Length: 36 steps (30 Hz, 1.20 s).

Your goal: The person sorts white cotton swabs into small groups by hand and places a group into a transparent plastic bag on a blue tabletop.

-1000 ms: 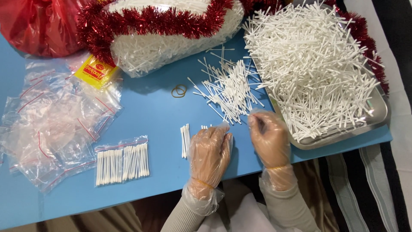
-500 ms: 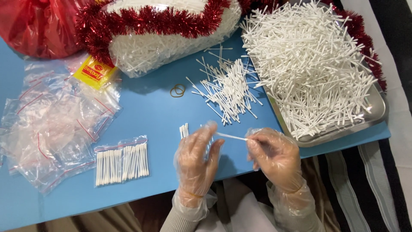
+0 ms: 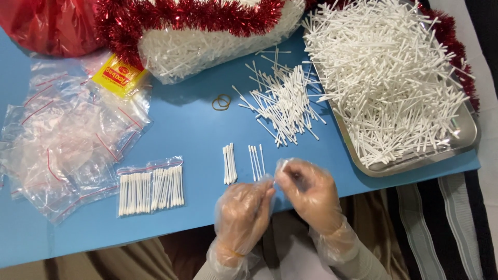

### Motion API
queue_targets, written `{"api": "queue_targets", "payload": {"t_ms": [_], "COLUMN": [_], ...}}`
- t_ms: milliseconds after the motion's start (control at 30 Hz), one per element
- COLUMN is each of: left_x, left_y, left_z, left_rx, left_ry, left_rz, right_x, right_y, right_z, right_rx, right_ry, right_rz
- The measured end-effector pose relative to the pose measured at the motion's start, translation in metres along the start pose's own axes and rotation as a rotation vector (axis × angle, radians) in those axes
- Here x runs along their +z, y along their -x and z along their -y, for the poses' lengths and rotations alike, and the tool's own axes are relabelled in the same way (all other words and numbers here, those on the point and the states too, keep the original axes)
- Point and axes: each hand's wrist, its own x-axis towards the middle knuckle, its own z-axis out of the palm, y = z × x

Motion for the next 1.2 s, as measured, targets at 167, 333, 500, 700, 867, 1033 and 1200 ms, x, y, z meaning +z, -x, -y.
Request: {"api": "queue_targets", "payload": {"t_ms": [167, 333, 500, 700, 867, 1033, 1200], "left_x": [-0.013, -0.02, -0.028, -0.02, -0.006, 0.035, 0.066], "left_y": [0.017, 0.022, 0.01, 0.004, -0.018, -0.039, -0.039], "left_z": [0.024, 0.045, 0.045, 0.035, 0.01, 0.0, 0.004], "left_rx": [-0.041, -0.173, -0.321, -0.3, -0.225, -0.16, -0.173], "left_ry": [-0.076, -0.166, -0.199, -0.175, -0.144, -0.303, -0.351], "left_rz": [-0.048, -0.096, -0.086, -0.027, 0.046, 0.197, 0.214], "right_x": [0.014, 0.029, 0.034, 0.024, -0.007, -0.013, -0.014], "right_y": [-0.013, -0.023, -0.026, -0.016, -0.018, -0.029, -0.037], "right_z": [-0.037, -0.049, -0.052, -0.066, -0.064, -0.078, -0.1], "right_rx": [0.096, 0.039, -0.058, -0.07, -0.028, 0.046, 0.039], "right_ry": [0.226, 0.434, 0.436, 0.331, 0.376, 0.601, 0.818], "right_rz": [0.068, 0.082, 0.107, 0.104, -0.04, -0.202, -0.123]}}
